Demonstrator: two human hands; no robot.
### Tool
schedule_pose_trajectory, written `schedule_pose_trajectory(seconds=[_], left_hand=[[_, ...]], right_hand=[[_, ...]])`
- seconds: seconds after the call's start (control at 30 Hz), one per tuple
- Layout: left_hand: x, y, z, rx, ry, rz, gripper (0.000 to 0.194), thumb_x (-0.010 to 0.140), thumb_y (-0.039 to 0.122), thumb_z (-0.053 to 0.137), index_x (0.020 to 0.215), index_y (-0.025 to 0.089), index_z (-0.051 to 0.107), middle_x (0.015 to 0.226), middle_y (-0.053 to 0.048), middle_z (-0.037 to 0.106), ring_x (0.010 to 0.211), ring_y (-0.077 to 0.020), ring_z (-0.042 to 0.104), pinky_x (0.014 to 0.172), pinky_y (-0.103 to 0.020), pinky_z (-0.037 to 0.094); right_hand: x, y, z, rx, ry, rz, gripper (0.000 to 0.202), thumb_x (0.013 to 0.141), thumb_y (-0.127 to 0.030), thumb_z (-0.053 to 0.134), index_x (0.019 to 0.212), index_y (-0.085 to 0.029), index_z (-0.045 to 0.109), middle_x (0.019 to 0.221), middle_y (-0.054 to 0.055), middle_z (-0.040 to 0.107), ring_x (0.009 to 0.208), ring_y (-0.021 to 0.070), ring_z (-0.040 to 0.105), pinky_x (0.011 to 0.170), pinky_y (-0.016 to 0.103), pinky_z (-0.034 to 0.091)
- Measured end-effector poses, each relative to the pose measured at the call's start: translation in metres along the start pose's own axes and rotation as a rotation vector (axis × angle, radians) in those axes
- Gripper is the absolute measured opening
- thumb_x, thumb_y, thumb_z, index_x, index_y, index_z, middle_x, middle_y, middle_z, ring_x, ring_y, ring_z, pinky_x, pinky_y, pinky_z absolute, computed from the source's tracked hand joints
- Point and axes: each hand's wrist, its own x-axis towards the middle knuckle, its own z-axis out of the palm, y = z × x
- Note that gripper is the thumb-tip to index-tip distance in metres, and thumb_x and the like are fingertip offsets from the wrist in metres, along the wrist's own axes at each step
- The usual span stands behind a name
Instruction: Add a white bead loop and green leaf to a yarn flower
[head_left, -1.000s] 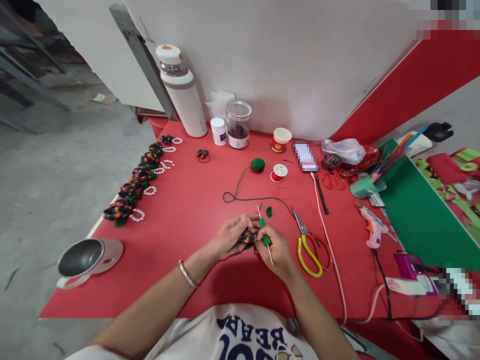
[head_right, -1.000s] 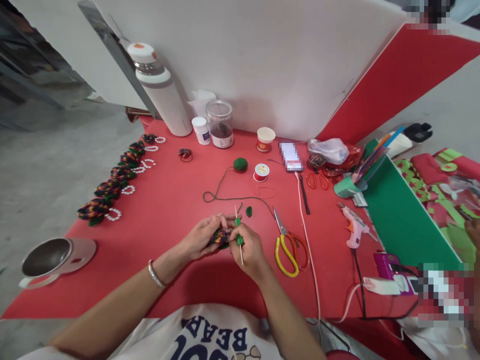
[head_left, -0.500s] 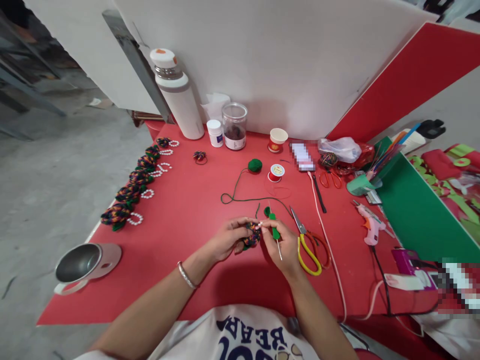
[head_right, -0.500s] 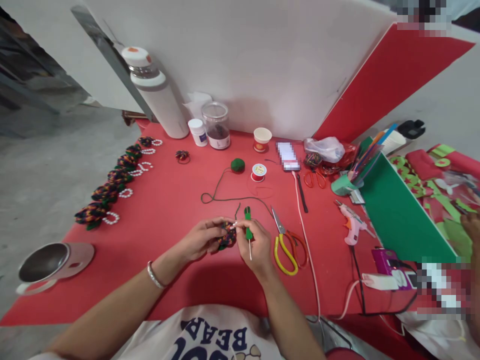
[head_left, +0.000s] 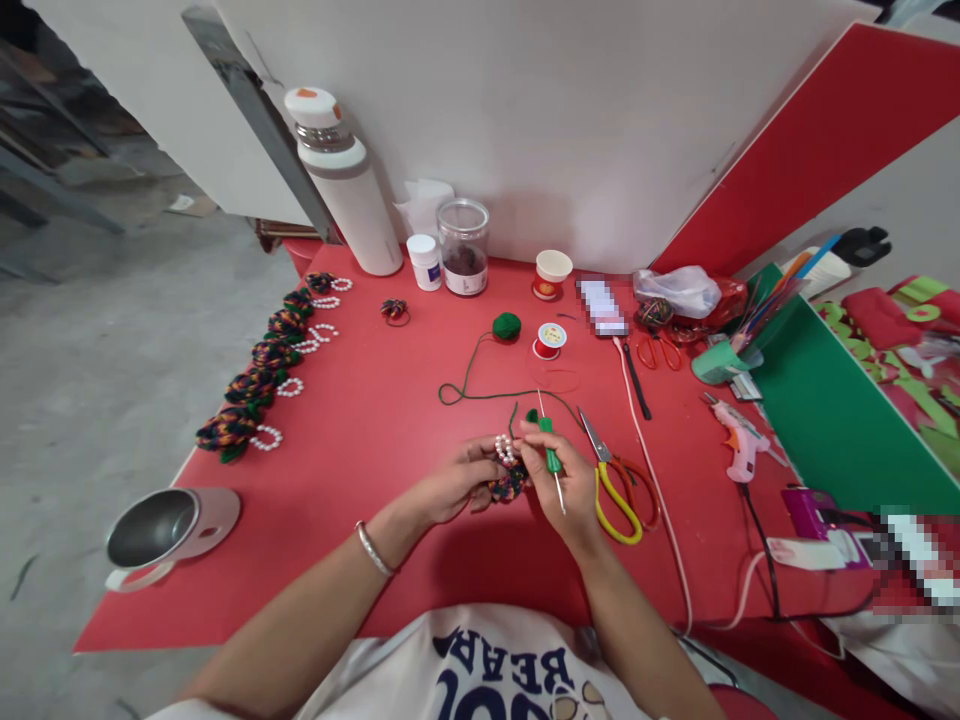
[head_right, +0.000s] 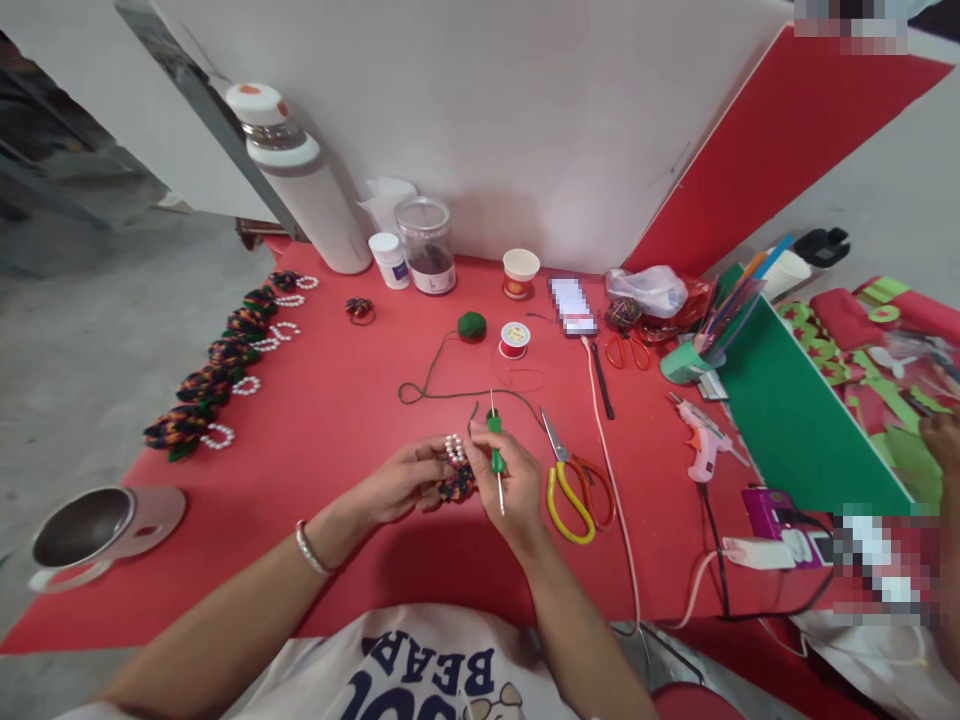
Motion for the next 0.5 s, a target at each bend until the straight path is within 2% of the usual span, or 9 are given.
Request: schedule_pose_trajectory(seconds=[0.1, 0.2, 0.3, 0.4, 0.5], left_hand=[[0.0005, 0.0005, -0.0021, -0.082, -0.033, 0.000, 0.044, 0.070, 0.023, 0.072, 0.111, 0.013, 0.061, 0.083, -0.009, 0.071, 0.052, -0.0118, 0.061, 0.033, -0.015, 0.031], [0.0003, 0.0017, -0.0016, -0.125, -0.008, 0.014, 0.037, 0.075, 0.028, 0.073, 0.108, 0.013, 0.063, 0.075, -0.004, 0.068, 0.044, -0.0074, 0.051, 0.032, -0.015, 0.028], [0.0005, 0.0029, 0.0001, -0.155, 0.038, 0.037, 0.034, 0.075, 0.031, 0.075, 0.102, 0.012, 0.066, 0.071, -0.002, 0.064, 0.040, -0.0050, 0.044, 0.032, -0.016, 0.025], [0.0014, 0.0038, 0.0003, -0.150, 0.072, 0.044, 0.034, 0.074, 0.033, 0.074, 0.099, 0.012, 0.068, 0.069, -0.003, 0.064, 0.039, -0.0048, 0.042, 0.033, -0.017, 0.024], [0.0022, 0.0045, -0.0009, -0.122, 0.108, 0.048, 0.034, 0.074, 0.033, 0.071, 0.101, 0.012, 0.069, 0.069, -0.003, 0.064, 0.039, -0.0055, 0.042, 0.034, -0.018, 0.027]], right_hand=[[-0.0007, -0.0041, -0.0041, 0.026, -0.009, -0.007, 0.023, 0.100, -0.032, 0.053, 0.117, -0.025, 0.068, 0.112, 0.008, 0.072, 0.100, 0.0208, 0.070, 0.091, 0.036, 0.056], [-0.0009, -0.0064, -0.0073, -0.018, -0.024, -0.092, 0.025, 0.100, -0.033, 0.052, 0.114, -0.026, 0.071, 0.105, 0.007, 0.068, 0.100, 0.0210, 0.066, 0.090, 0.035, 0.054], [-0.0021, -0.0050, -0.0087, 0.001, -0.036, -0.126, 0.029, 0.101, -0.035, 0.048, 0.112, -0.027, 0.074, 0.098, 0.007, 0.065, 0.086, 0.0186, 0.064, 0.075, 0.032, 0.055], [-0.0050, -0.0011, -0.0089, 0.073, -0.027, -0.063, 0.031, 0.100, -0.035, 0.048, 0.114, -0.027, 0.074, 0.092, 0.005, 0.063, 0.065, 0.0135, 0.058, 0.057, 0.028, 0.051], [-0.0079, 0.0020, -0.0083, 0.183, -0.012, 0.033, 0.031, 0.098, -0.034, 0.052, 0.123, -0.028, 0.069, 0.094, 0.005, 0.067, 0.066, 0.0138, 0.061, 0.057, 0.028, 0.053]])
